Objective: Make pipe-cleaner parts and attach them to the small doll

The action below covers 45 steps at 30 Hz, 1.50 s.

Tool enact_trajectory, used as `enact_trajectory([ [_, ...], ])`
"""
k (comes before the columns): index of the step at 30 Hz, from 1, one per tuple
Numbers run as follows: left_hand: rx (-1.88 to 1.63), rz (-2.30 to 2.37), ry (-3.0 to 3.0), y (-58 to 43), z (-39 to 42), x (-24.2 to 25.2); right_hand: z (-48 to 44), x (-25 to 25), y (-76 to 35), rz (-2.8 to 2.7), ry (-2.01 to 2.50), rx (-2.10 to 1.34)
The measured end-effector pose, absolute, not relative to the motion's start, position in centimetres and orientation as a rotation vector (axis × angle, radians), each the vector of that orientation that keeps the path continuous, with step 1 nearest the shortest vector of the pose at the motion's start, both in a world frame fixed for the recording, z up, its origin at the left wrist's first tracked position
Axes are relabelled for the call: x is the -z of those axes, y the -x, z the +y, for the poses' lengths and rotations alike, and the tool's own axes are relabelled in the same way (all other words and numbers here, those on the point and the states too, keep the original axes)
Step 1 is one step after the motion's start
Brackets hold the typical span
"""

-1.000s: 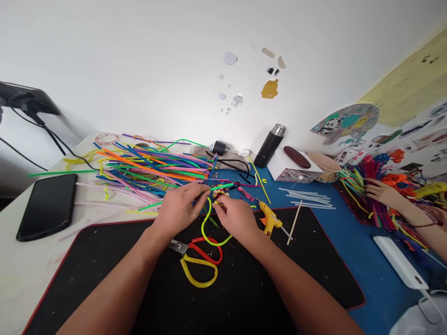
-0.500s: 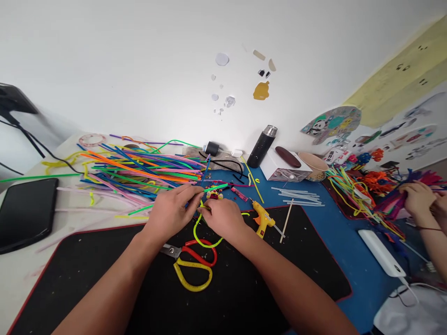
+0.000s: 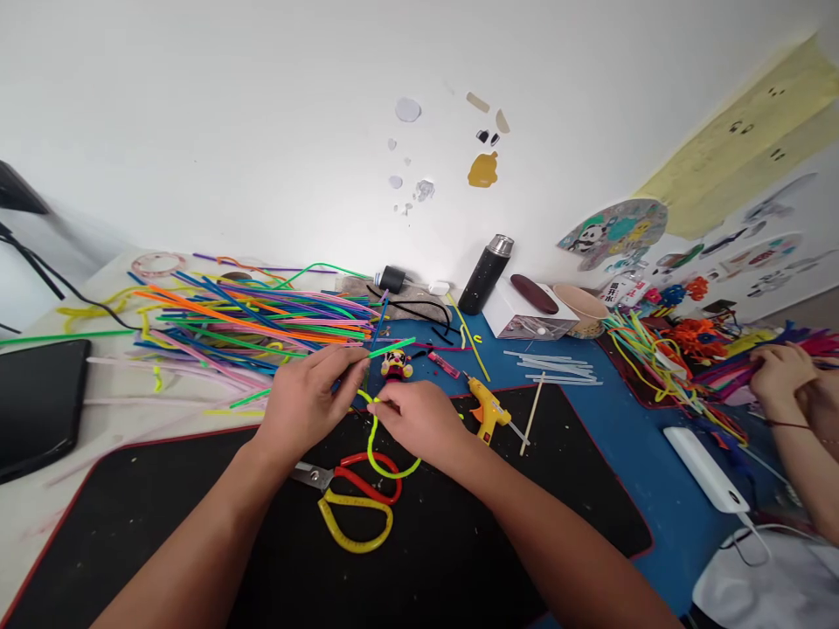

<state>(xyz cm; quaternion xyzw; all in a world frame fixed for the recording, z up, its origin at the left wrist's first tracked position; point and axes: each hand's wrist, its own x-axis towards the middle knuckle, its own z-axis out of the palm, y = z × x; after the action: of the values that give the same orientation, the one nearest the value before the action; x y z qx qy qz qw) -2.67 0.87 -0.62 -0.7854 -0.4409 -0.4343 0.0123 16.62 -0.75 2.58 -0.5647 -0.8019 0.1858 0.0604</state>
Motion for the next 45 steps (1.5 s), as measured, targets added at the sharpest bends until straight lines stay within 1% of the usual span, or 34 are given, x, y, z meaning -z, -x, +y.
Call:
enact_trajectory([
  [2, 1.383, -1.436, 2.402, 2.8, 0.8, 0.5, -0.6, -3.5, -18.0, -2.340, 1.712, -0.669],
  [4, 1.401, -1.487, 2.375, 2.9, 0.8, 0.4, -0.1, -4.7, -19.8, -2.255, 1.702, -0.695],
  [7, 1.409, -1.509, 2.374, 2.9, 0.9, 0.4, 1.1, -6.5, -22.5, -2.179, 1.729, -0.579],
  [10, 1.396, -1.501, 2.406, 2.9, 1.1, 0.8, 2.4, -8.2, -24.3, -2.132, 1.780, -0.375],
  [16, 1.342, -1.468, 2.426, 2.8, 1.2, 1.4, 6.6, -9.3, -25.4, -2.234, 1.904, 0.242],
  [18, 1.324, -1.462, 2.434, 2.8, 1.2, 1.4, 8.4, -8.8, -25.7, -2.219, 1.952, 0.290],
  [20, 1.294, -1.478, 2.443, 2.8, 1.3, 1.4, 9.4, -7.7, -25.9, -2.160, 1.953, 0.171],
  [22, 1.251, -1.505, 2.462, 2.7, 1.4, 1.5, 9.4, -6.4, -25.7, -2.055, 1.870, -0.076],
  [27, 1.148, -1.542, 2.560, 2.4, 1.6, 1.9, 5.8, -3.0, -23.6, -1.901, 1.597, -0.512],
  [31, 1.100, -1.539, 2.618, 2.1, 1.6, 2.1, 3.7, -2.1, -22.2, -1.743, 1.460, -0.776],
  [35, 1.080, -1.526, 2.610, 2.1, 1.4, 1.8, 2.7, -1.5, -21.2, -1.737, 1.379, -0.804],
  [40, 1.024, -1.446, 2.600, 1.9, 1.1, 1.1, 1.6, 0.1, -20.6, -1.739, 1.417, -0.803],
  [45, 0.993, -1.482, 2.621, 1.5, 0.9, 1.2, 1.1, 0.9, -21.2, -1.773, 1.419, -0.776],
])
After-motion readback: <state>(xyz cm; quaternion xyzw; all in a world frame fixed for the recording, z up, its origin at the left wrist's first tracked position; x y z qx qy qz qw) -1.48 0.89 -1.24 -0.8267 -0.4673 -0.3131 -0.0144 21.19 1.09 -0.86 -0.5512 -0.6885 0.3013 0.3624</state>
